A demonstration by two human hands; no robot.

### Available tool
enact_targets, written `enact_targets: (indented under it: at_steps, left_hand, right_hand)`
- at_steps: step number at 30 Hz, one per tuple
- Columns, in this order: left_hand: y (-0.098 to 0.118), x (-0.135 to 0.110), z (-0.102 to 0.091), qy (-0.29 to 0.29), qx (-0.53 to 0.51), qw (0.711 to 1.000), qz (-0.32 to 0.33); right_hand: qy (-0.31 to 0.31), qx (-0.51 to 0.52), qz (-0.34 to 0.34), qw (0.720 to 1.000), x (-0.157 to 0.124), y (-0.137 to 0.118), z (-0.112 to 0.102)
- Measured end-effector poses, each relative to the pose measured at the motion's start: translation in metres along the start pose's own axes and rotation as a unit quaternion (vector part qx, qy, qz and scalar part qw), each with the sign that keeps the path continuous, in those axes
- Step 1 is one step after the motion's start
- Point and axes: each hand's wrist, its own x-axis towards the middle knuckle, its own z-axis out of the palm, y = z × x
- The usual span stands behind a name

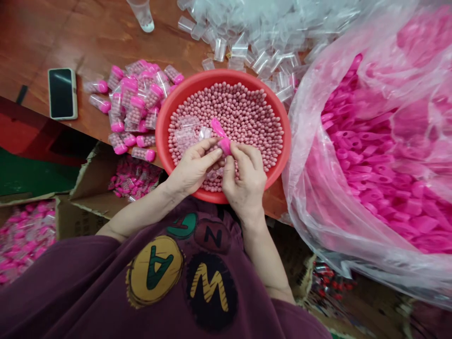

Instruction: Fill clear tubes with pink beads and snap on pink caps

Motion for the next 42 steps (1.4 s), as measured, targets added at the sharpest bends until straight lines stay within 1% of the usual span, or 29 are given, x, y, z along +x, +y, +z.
enact_targets:
  at_steps: [2, 3, 4, 5, 6, 7, 8, 10, 11, 12, 13, 14, 15, 17, 19, 20, 21, 22, 24, 26, 30, 32, 34, 36, 38, 40, 42]
  left_hand:
    - [0.003, 0.001, -0.002, 0.004, -0.004, 1.0, -0.008]
    - [0.004, 0.002, -0.003, -0.003, -0.007, 1.0, -0.008]
    - [0.006, 0.002, -0.004, -0.016, -0.009, 1.0, -0.008]
    - [0.007, 0.002, -0.005, -0.036, -0.011, 0.999, -0.01]
    - [0.008, 0.002, -0.006, -0.062, -0.007, 0.998, -0.017]
    - [0.009, 0.001, -0.007, -0.092, 0.0, 0.995, -0.029]
    - [0.009, 0.001, -0.007, -0.124, 0.011, 0.991, -0.045]
    - [0.009, 0.002, -0.006, -0.184, 0.028, 0.979, -0.077]
    - [0.01, 0.002, -0.005, -0.203, 0.029, 0.975, -0.087]
    - [0.01, 0.003, -0.005, -0.209, 0.021, 0.973, -0.092]
    - [0.011, 0.004, -0.004, -0.202, 0.008, 0.975, -0.092]
    - [0.013, 0.005, -0.004, -0.185, -0.005, 0.979, -0.088]
    - [0.014, 0.006, -0.005, -0.163, -0.015, 0.983, -0.082]
    - [0.016, 0.007, -0.005, -0.123, -0.015, 0.989, -0.077]
    - [0.017, 0.008, -0.004, -0.096, -0.003, 0.992, -0.083]
    - [0.017, 0.007, -0.003, -0.087, -0.001, 0.992, -0.088]
    - [0.017, 0.007, -0.002, -0.081, -0.003, 0.992, -0.093]
    - [0.017, 0.007, -0.001, -0.078, -0.008, 0.992, -0.098]
    - [0.016, 0.005, 0.001, -0.079, -0.019, 0.991, -0.102]
    - [0.017, 0.004, 0.002, -0.09, -0.015, 0.991, -0.103]
    - [0.017, 0.001, 0.001, -0.127, 0.022, 0.988, -0.083]
    - [0.014, 0.001, 0.001, -0.145, 0.043, 0.987, -0.06]
    - [0.007, 0.002, -0.001, -0.148, 0.082, 0.985, -0.018]
    - [-0.002, 0.005, -0.004, -0.13, 0.147, 0.98, 0.044]
    - [-0.009, 0.009, -0.008, -0.112, 0.213, 0.966, 0.092]
    - [-0.013, 0.011, -0.011, -0.121, 0.24, 0.957, 0.105]
    - [-0.01, 0.011, -0.012, -0.158, 0.216, 0.959, 0.091]
  right_hand:
    - [0.007, 0.017, -0.011, 1.0, -0.006, 0.002, 0.001]
    - [0.001, 0.04, -0.003, 0.999, -0.008, 0.005, 0.0]
    - [-0.01, 0.071, 0.018, 0.997, -0.008, 0.008, -0.001]
    - [-0.017, 0.11, 0.055, 0.992, -0.006, 0.011, -0.002]
    - [-0.02, 0.157, 0.105, 0.982, -0.002, 0.015, -0.002]
    - [-0.02, 0.215, 0.164, 0.963, 0.003, 0.018, -0.002]
    - [-0.026, 0.277, 0.223, 0.934, 0.01, 0.02, -0.002]
    - [-0.069, 0.379, 0.316, 0.867, 0.024, 0.019, 0.001]
    - [-0.103, 0.41, 0.345, 0.838, 0.029, 0.017, 0.002]
    - [-0.133, 0.425, 0.361, 0.82, 0.033, 0.014, 0.003]
    - [-0.146, 0.429, 0.362, 0.815, 0.035, 0.012, 0.003]
    - [-0.147, 0.428, 0.346, 0.822, 0.034, 0.01, 0.003]
    - [-0.14, 0.422, 0.312, 0.84, 0.031, 0.009, 0.003]
    - [-0.138, 0.38, 0.19, 0.895, 0.02, 0.013, 0.002]
    - [-0.145, 0.282, 0.054, 0.947, 0.009, 0.022, 0.001]
    - [-0.147, 0.223, 0.005, 0.964, 0.005, 0.026, 0.001]
    - [-0.146, 0.165, -0.024, 0.975, 0.002, 0.03, 0.001]
    - [-0.143, 0.113, -0.038, 0.982, 0.0, 0.033, 0.001]
    - [-0.143, 0.031, -0.036, 0.989, 0.0, 0.035, 0.001]
    - [-0.143, -0.023, -0.032, 0.989, 0.001, 0.034, 0.002]
    - [-0.115, -0.064, -0.052, 0.99, 0.002, 0.031, 0.001]
    - [-0.101, -0.091, -0.041, 0.99, 0.001, 0.032, 0.0]
    - [-0.087, -0.115, -0.04, 0.989, 0.001, 0.036, -0.001]
    - [-0.086, -0.118, -0.061, 0.987, 0.001, 0.041, -0.002]
    - [-0.092, -0.099, -0.087, 0.987, 0.001, 0.045, -0.002]
    - [-0.093, -0.073, -0.102, 0.988, 0.002, 0.047, -0.001]
    - [-0.084, -0.047, -0.107, 0.99, 0.003, 0.046, 0.0]
